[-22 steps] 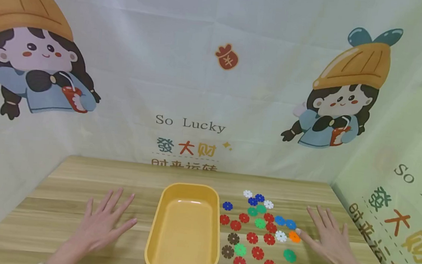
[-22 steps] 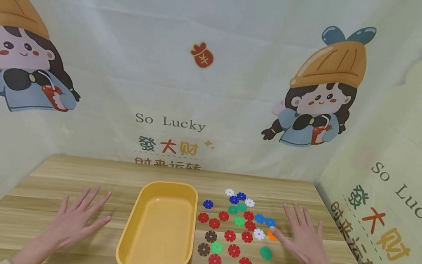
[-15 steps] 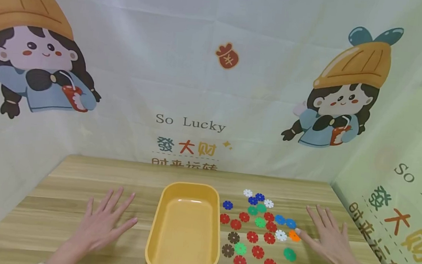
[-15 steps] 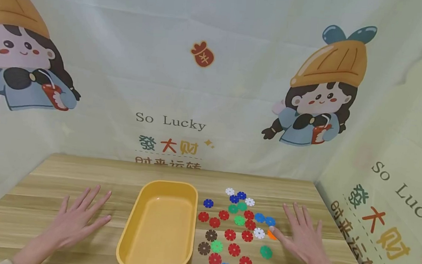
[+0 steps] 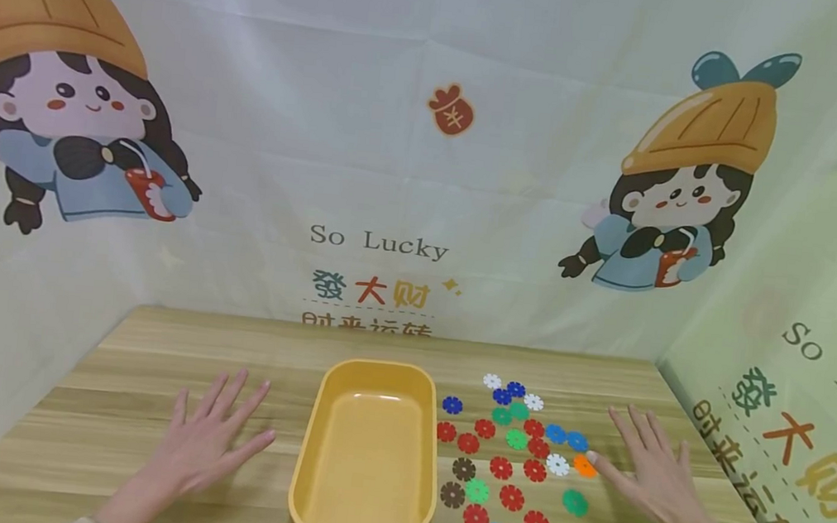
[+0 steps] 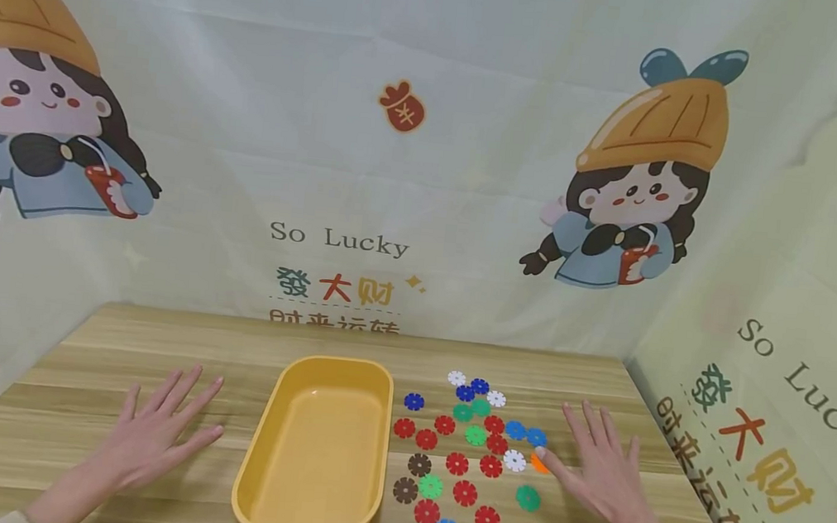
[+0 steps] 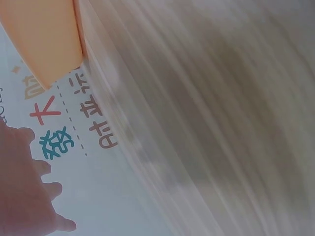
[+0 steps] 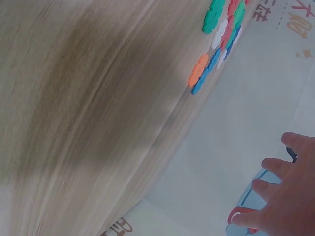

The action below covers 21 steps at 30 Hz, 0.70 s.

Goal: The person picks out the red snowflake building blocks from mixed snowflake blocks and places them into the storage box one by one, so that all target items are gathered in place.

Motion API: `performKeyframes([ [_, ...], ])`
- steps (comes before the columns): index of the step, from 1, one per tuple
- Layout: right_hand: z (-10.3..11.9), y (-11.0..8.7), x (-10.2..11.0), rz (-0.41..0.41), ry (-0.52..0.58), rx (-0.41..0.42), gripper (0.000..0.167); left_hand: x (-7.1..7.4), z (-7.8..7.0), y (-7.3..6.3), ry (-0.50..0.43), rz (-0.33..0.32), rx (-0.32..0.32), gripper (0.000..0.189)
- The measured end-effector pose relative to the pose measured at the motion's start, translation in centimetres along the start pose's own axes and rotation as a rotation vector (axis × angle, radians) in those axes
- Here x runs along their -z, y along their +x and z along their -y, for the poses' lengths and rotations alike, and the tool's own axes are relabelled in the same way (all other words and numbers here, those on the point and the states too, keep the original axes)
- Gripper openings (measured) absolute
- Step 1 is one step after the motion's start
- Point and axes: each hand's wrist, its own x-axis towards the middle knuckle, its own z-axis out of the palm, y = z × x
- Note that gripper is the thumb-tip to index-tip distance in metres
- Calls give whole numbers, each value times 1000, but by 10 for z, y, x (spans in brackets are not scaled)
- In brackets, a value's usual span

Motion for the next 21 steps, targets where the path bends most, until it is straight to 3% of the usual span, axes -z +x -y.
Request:
performKeyframes([
  [11,3,5,-2,-90,64,29,62,0,-3,-1,-18,1,2,67],
  [17,9,10,-6,-163,257,28,50,2,-8,0,-41,-22,-22,66],
  [21,14,12,-12,-157,409,-5,46,1,-16,1,-77,-43,-44,67],
])
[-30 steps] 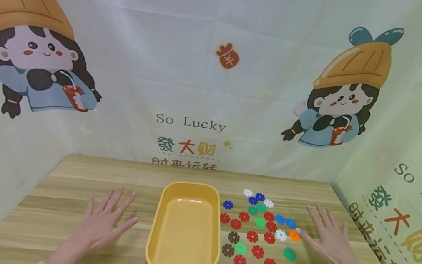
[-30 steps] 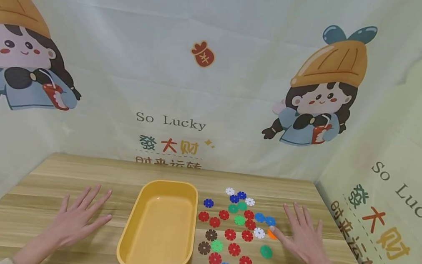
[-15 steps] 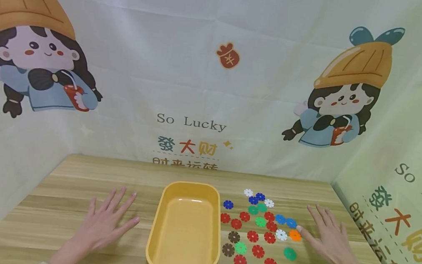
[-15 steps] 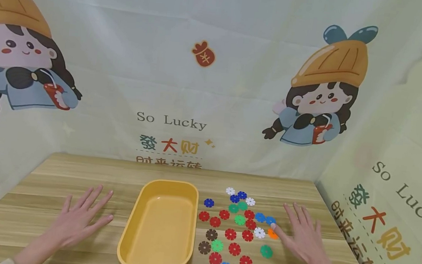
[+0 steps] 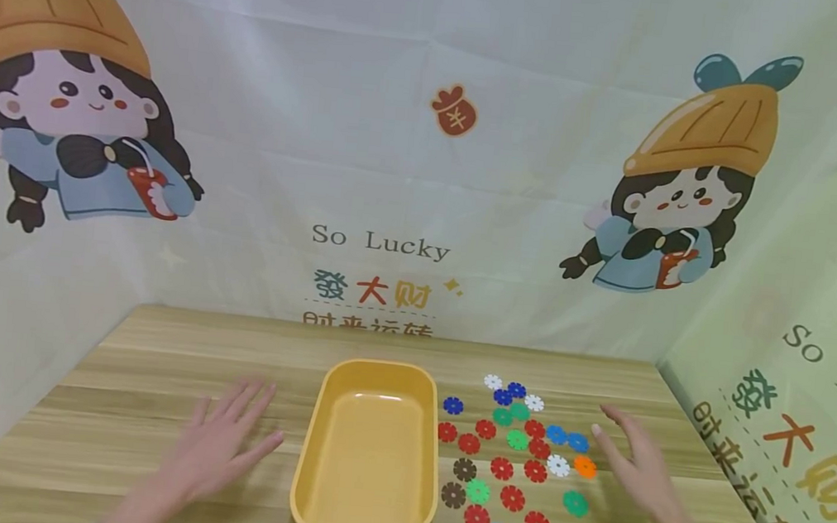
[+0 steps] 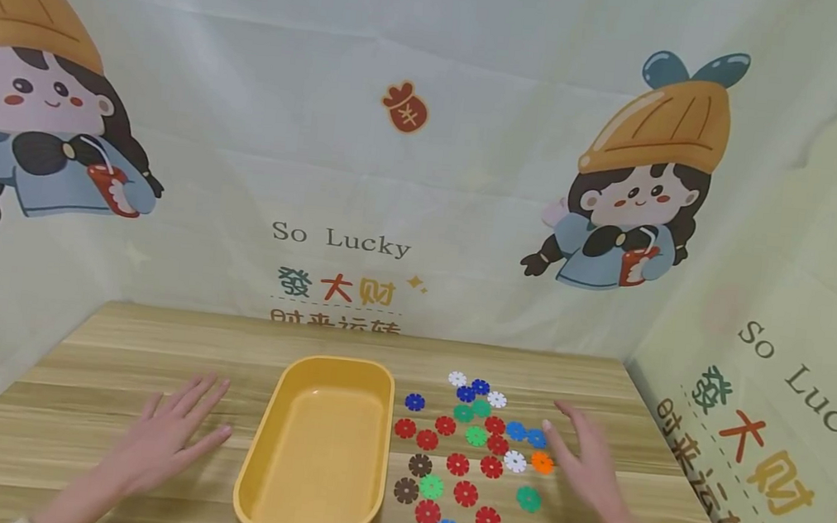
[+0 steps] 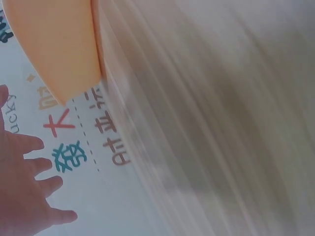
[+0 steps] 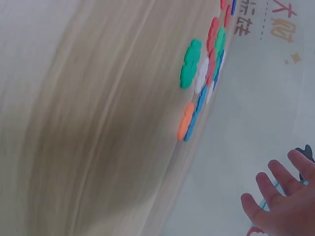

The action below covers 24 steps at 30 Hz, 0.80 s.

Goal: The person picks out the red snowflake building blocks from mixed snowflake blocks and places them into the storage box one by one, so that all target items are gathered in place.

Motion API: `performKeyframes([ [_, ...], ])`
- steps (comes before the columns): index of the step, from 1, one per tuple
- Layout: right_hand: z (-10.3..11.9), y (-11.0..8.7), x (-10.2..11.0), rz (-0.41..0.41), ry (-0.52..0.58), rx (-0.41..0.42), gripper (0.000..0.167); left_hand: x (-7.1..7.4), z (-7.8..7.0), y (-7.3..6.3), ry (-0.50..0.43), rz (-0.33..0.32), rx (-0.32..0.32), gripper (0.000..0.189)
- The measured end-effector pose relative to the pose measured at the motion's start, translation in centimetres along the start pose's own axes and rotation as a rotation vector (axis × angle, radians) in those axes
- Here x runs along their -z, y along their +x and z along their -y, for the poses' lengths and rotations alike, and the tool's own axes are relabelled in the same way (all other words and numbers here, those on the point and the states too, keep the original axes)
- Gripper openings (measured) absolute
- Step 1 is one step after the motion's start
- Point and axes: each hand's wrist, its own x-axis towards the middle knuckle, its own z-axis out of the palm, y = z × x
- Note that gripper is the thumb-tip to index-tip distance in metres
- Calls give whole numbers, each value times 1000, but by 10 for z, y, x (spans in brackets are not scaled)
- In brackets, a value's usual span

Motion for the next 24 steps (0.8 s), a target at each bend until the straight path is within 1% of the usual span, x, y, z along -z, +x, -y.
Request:
performKeyframes([
  [4,-4,2,-10,3,126,-48,44,-3,-11,0,-50,-11,-31,66],
  [5,-12,3,-15,7,155,-44,41,-3,-13,0,-68,-10,-41,66],
  [7,-26,6,-26,13,183,-62,43,-4,-18,0,-93,-12,-66,66],
  [11,-53,15,-46,61,261,-146,54,-6,-27,1,-128,-5,-114,68],
  [12,-51,17,-49,75,278,-183,58,-7,-28,1,-131,-4,-125,69],
  [14,-49,19,-54,113,321,-214,59,-8,-31,1,-133,7,-142,69],
  [17,-26,22,-51,175,366,-235,49,-9,-35,1,-142,23,-163,69],
  [19,-20,24,-54,210,375,-243,54,-9,-36,0,-142,34,-172,70],
  [21,-13,27,-56,243,378,-251,52,-9,-36,0,-146,45,-176,71],
  [24,-11,33,-63,269,368,-261,52,-9,-36,-1,-144,65,-177,73],
])
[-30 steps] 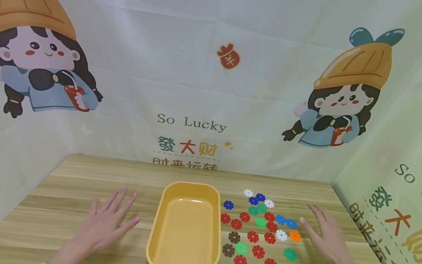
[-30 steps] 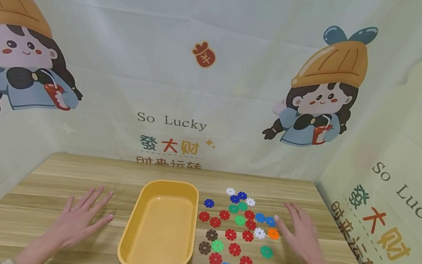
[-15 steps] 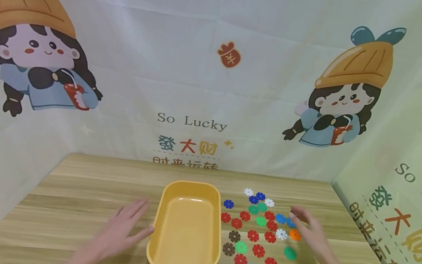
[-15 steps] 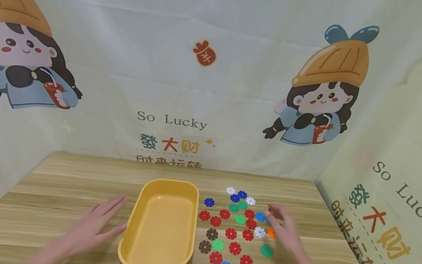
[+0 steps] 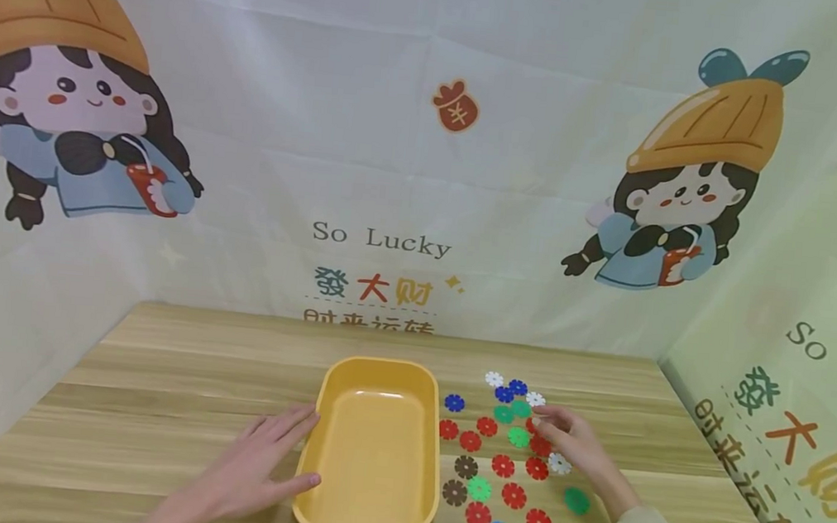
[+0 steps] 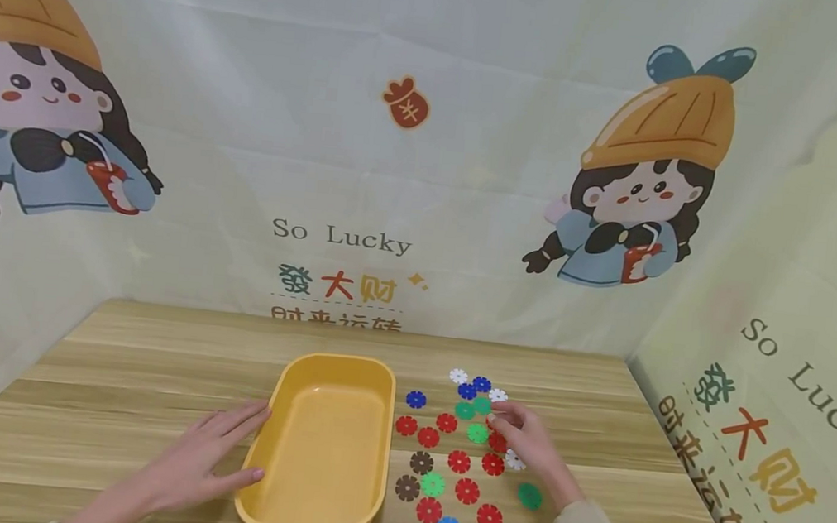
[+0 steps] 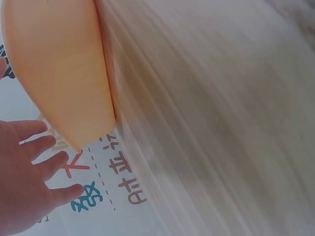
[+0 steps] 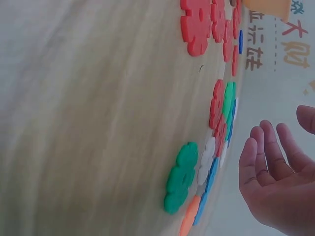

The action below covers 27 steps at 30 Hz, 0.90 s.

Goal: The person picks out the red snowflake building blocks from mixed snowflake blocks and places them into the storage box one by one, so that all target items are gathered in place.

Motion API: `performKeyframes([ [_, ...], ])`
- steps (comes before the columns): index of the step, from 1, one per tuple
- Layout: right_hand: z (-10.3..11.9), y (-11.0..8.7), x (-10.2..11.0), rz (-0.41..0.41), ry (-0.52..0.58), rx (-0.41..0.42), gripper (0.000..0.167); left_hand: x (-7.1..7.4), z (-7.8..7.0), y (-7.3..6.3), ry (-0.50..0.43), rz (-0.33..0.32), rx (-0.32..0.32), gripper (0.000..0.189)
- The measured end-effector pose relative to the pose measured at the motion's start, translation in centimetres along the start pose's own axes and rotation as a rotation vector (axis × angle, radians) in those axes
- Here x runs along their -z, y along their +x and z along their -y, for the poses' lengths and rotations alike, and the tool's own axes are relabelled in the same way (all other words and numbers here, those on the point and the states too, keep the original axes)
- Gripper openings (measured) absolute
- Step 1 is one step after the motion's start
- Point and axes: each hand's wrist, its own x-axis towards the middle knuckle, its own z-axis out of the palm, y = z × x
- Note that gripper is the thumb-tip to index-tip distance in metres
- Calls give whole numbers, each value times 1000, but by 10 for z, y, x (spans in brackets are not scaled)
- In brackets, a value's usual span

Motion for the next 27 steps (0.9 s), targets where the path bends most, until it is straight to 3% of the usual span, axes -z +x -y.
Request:
performKeyframes([
  [2,11,0,-4,14,0,-3,40,0,0,-1,-2,11,-7,74],
  [7,23,5,-12,26,-2,-25,35,2,1,-4,39,8,-50,80],
  [12,22,15,-21,45,-63,-39,32,4,1,-8,61,18,-65,86],
  [20,19,27,-28,96,-154,40,30,8,2,-10,95,30,-120,96],
  [27,21,32,-37,112,-184,-13,30,9,3,-10,78,41,-137,100],
])
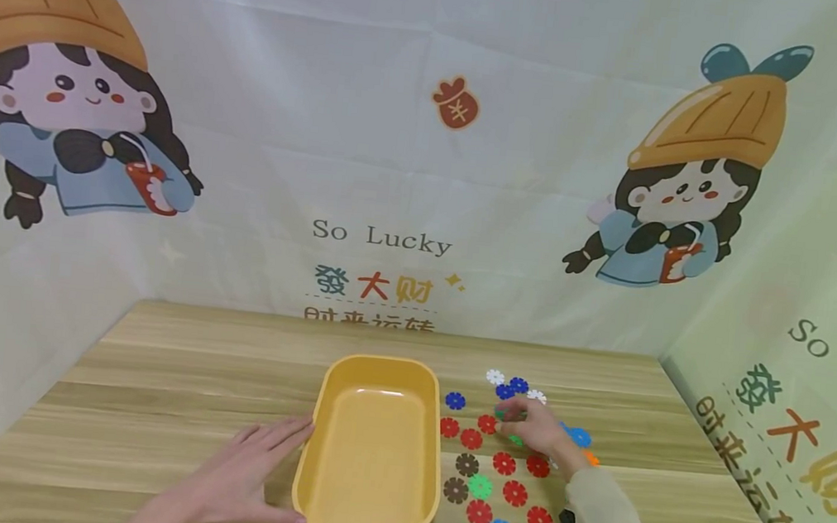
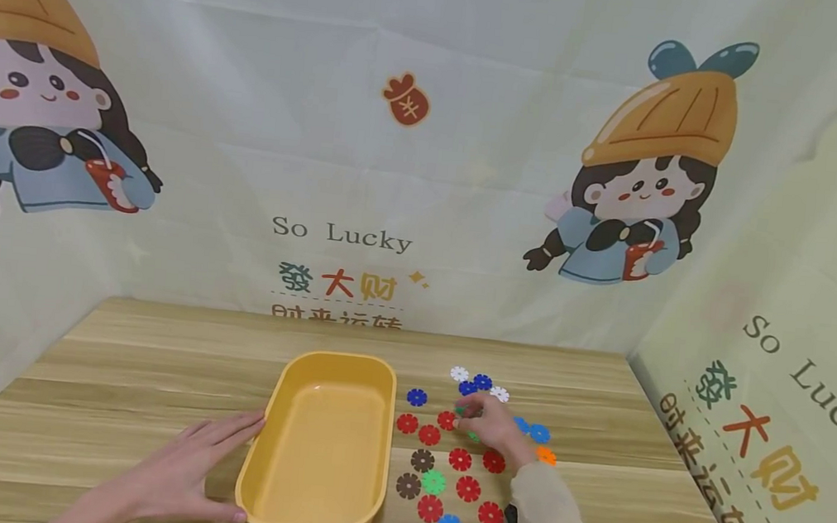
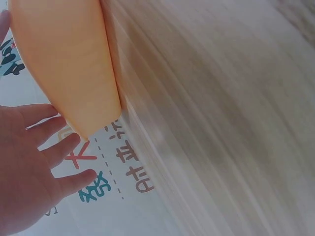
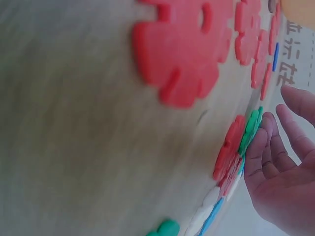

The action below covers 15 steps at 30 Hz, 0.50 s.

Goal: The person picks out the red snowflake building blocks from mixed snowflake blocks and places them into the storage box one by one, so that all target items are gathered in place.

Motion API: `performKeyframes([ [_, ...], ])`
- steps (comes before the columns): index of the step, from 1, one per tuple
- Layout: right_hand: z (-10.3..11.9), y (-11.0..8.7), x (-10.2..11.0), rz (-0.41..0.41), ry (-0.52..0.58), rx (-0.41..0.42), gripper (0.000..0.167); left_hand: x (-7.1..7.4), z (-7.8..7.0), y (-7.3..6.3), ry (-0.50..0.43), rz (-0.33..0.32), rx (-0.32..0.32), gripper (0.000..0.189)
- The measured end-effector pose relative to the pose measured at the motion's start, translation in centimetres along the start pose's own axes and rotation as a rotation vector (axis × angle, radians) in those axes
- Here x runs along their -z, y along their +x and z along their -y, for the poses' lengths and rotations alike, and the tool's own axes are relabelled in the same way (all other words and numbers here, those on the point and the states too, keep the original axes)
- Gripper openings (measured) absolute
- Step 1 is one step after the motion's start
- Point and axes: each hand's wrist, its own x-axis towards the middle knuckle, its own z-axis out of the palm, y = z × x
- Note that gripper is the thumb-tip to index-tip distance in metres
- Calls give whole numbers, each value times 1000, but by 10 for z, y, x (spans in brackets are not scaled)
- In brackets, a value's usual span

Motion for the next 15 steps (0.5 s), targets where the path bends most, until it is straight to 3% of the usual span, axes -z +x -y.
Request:
performKeyframes([
  [15,6,7,-13,-25,-230,31,26,2,-6,-1,9,37,68,99],
])
